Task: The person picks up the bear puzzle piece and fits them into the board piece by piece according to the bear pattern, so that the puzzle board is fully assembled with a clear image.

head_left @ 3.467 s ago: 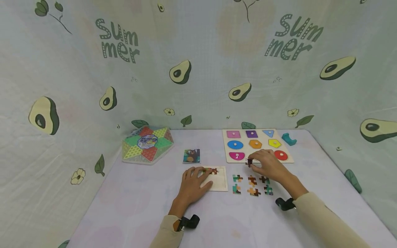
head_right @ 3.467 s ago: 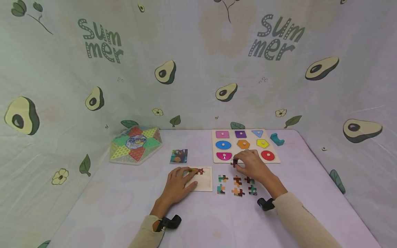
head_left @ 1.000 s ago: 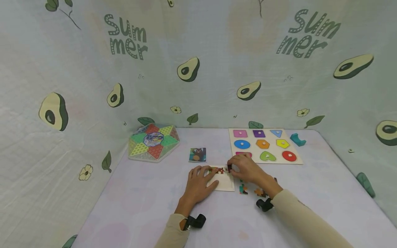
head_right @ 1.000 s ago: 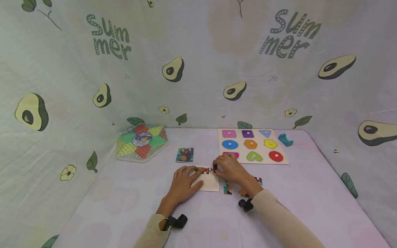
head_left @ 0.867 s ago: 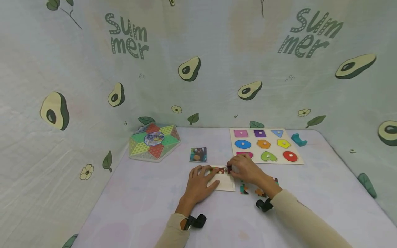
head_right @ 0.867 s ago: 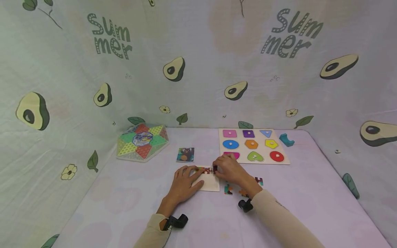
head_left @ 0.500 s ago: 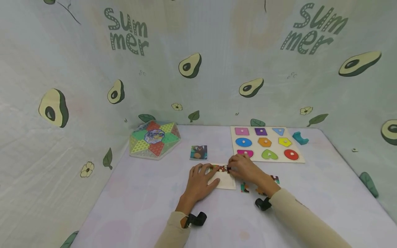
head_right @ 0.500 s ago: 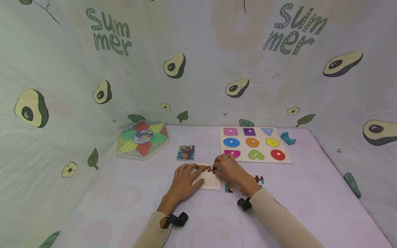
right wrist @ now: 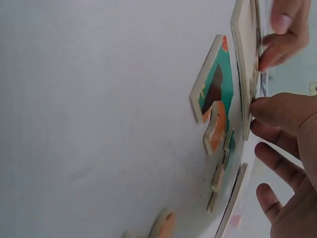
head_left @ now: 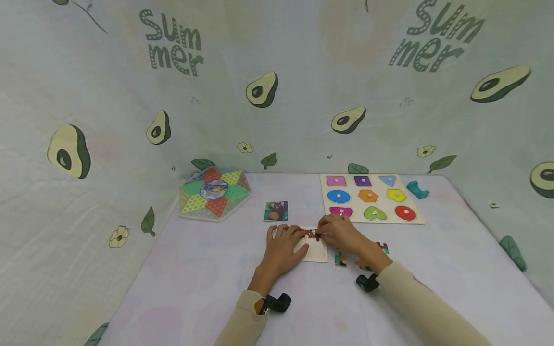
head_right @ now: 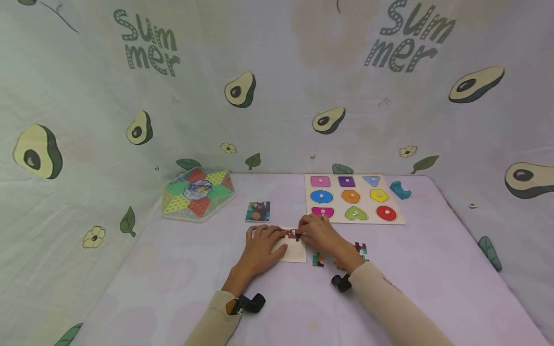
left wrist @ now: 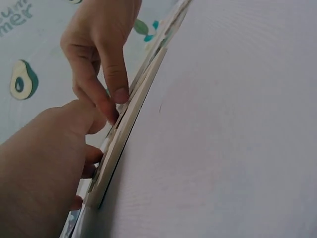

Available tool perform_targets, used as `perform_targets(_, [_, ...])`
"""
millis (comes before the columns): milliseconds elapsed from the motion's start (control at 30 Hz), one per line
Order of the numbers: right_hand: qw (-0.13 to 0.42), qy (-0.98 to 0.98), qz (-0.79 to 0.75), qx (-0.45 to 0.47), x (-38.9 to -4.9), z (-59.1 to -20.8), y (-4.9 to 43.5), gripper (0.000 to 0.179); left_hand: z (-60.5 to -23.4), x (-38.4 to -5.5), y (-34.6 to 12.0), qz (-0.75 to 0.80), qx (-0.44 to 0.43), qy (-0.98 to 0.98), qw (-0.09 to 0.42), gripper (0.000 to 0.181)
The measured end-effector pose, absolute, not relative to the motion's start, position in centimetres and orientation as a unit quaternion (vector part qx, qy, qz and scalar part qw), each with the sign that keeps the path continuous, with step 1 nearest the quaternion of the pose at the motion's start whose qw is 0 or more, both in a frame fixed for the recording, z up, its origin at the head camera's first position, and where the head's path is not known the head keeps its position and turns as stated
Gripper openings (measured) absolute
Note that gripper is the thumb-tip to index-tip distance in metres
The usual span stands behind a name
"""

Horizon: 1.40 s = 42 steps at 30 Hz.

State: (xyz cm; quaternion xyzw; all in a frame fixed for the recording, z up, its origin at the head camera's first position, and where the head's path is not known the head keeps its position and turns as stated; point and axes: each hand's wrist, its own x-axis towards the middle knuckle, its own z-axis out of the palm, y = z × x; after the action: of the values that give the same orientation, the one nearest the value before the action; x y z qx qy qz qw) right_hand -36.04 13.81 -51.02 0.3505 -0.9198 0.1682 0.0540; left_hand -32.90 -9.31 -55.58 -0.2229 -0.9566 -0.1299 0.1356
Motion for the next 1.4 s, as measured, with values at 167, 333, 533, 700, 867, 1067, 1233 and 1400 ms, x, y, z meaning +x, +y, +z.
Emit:
perform_targets(167, [0.037,-0.928,0.135,0.346,-35.5,-50.7,14.2,0.028,-55.5,-32.7,-9.1,-0.117,-0.217,-0.964,0.099,0.054])
perform_targets(333, [0.050,-0.929,0.116,0.347,-35.1,-50.8,14.7,0.030,-55.5,-32.4,-8.9,-0.122,-0.231,-0.960,0.097,0.054])
perform_targets(533, [0.063,-0.925,0.124,0.354,-35.3,-51.0,14.7,0.025,-55.6,-32.3,-8.5,-0.105,-0.234,-0.960,0.115,0.052])
perform_targets(700, [0.058,-0.924,0.135,0.353,-35.1,-51.2,14.7,0.024,-55.6,-32.1,-8.3,-0.085,-0.236,-0.961,0.117,0.053])
perform_targets(867, [0.066,-0.922,0.138,0.356,-35.0,-51.4,14.7,0.024,-55.7,-32.1,-8.3,-0.104,-0.230,-0.961,0.110,0.055])
perform_targets(1067, [0.035,-0.940,0.164,0.297,-34.7,-51.1,15.7,0.026,-56.1,-32.4,-7.6,-0.104,-0.226,-0.962,0.110,0.058])
perform_targets(1233, [0.045,-0.944,0.217,0.242,-33.7,-49.8,18.0,0.021,-56.4,-32.7,-7.1,-0.102,-0.215,-0.967,0.093,0.051])
perform_targets(1400, [0.057,-0.942,0.232,0.237,-33.2,-49.7,20.1,0.017,-56.1,-33.0,-7.3,-0.126,-0.213,-0.963,0.104,0.046])
